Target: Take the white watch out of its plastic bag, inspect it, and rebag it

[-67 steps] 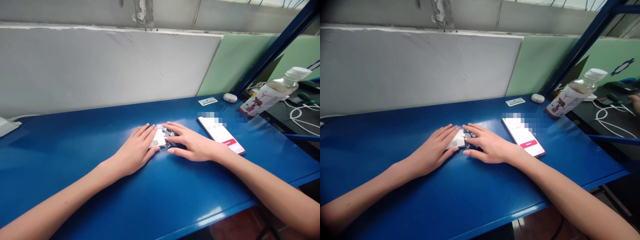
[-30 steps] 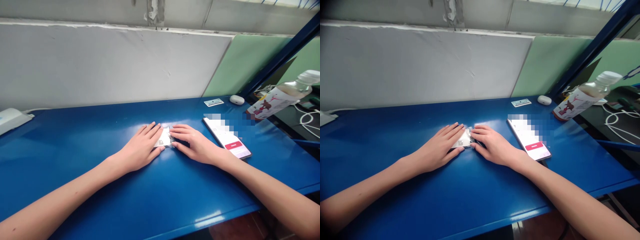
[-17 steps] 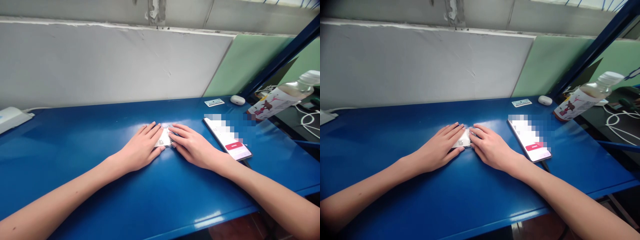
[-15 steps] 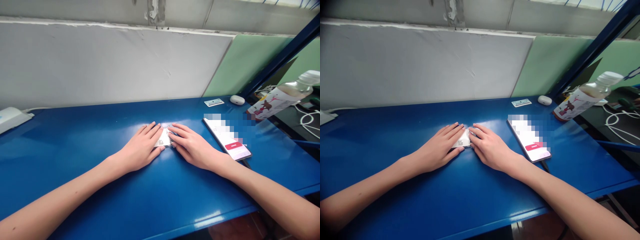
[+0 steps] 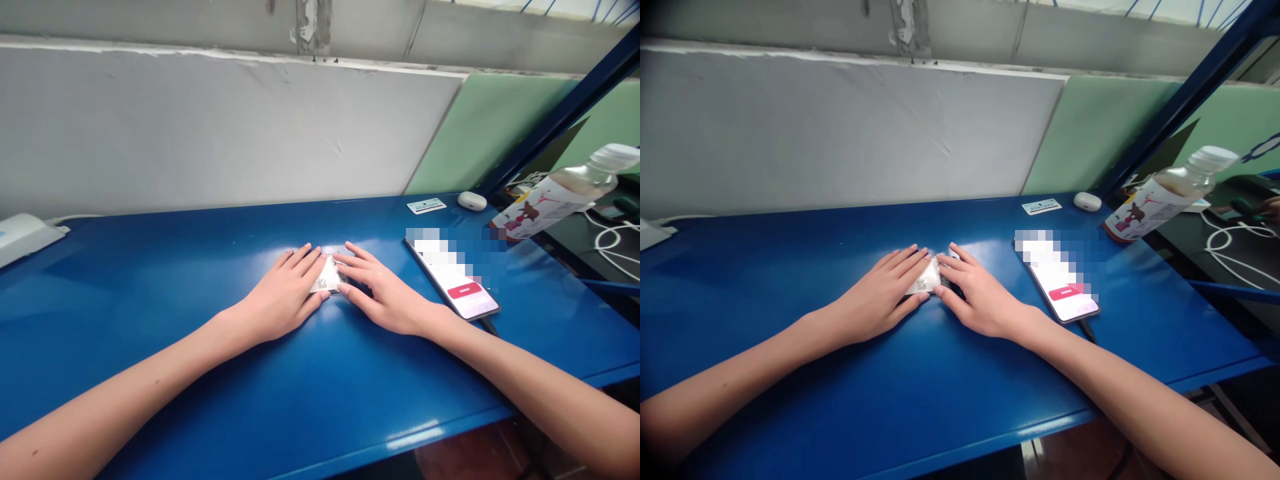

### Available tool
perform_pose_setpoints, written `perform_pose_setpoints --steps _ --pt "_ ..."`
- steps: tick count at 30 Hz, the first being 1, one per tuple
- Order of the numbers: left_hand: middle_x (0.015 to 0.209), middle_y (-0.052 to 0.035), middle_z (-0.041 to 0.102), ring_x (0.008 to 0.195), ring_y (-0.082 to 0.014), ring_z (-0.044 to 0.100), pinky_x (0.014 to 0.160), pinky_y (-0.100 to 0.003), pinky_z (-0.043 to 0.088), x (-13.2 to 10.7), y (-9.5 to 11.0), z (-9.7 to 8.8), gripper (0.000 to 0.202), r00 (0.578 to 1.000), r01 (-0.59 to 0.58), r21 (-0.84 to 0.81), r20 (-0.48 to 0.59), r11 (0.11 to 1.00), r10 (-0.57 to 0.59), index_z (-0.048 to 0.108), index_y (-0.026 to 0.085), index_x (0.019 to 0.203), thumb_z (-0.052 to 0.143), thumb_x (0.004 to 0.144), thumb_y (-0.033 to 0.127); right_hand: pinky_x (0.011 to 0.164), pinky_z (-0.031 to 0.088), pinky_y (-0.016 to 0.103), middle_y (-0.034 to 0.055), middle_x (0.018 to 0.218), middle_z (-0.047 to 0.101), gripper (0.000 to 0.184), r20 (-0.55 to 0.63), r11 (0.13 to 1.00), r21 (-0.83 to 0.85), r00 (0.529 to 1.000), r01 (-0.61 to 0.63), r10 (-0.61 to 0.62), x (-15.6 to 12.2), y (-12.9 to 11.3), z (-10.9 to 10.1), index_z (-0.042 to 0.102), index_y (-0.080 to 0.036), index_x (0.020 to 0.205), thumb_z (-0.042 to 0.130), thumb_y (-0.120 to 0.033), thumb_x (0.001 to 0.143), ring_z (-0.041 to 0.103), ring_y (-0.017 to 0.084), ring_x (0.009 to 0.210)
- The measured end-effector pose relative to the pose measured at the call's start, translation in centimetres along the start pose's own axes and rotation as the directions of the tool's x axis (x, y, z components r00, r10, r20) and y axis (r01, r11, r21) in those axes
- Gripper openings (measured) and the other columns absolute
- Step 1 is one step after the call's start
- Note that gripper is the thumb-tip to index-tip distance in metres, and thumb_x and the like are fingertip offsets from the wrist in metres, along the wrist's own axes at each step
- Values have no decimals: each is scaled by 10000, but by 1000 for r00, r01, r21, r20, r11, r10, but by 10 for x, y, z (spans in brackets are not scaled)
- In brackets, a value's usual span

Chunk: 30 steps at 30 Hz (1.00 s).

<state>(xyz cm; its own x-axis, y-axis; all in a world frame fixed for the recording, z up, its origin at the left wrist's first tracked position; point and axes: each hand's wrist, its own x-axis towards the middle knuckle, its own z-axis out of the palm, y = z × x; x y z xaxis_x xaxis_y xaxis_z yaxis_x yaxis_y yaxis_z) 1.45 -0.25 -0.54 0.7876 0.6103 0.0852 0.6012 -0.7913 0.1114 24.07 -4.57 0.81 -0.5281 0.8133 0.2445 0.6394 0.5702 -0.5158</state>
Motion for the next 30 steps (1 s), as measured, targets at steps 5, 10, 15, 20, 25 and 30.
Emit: perform_pose_setpoints --steps 5,10,15,20,25,30 --pt "1569 -178 392 1489 -340 277 1186 -508 278 1 0 0 591 1000 -3 -11 -5 1000 3 367 74 1509 314 1042 431 1191 301 595 153 1484 524 342 -1 996 87 1000 -14 14 2 1 -2 644 -149 1269 469 -284 1008 283 312 1494" --pt "1568 -192 387 1487 -350 279 1179 -529 280 2 1 -1 579 1000 -6 -23 -5 1000 6 383 72 1497 305 1041 420 1176 309 618 155 1487 520 305 5 998 64 1000 8 -8 2 -1 -5 682 -161 1199 488 -281 997 254 328 1500" --pt "1571 -194 379 1487 -351 280 1178 -541 279 1 1 0 574 1000 -2 -45 -5 999 1 383 77 1498 293 1042 415 1160 351 610 137 1490 526 308 -13 999 6 998 53 -53 1 -5 -1 647 -195 1252 522 -272 981 314 325 1484" --pt "1577 -188 372 1491 -344 271 1191 -520 261 1 2 0 578 1000 3 -26 5 1000 -3 363 67 1509 303 1043 402 1169 350 593 197 1471 531 397 -44 993 -113 998 38 -43 -1 -4 4 630 -103 1285 523 -335 981 244 364 1506" --pt "1573 -183 384 1486 -329 290 1190 -515 267 0 0 1 585 1000 1 -44 -22 999 -2 370 81 1505 309 1049 441 1136 403 572 189 1409 590 346 -91 988 -156 996 13 -27 1 6 -1 685 -119 1207 438 -266 1014 372 338 1455" --pt "1591 -175 354 1502 -291 262 1203 -492 267 -3 -3 2 584 998 -27 -130 -62 991 20 319 92 1525 276 1062 445 1105 446 553 164 1412 595 398 -156 989 -142 986 43 -66 2 23 -3 594 -140 1346 416 -138 989 472 290 1390"
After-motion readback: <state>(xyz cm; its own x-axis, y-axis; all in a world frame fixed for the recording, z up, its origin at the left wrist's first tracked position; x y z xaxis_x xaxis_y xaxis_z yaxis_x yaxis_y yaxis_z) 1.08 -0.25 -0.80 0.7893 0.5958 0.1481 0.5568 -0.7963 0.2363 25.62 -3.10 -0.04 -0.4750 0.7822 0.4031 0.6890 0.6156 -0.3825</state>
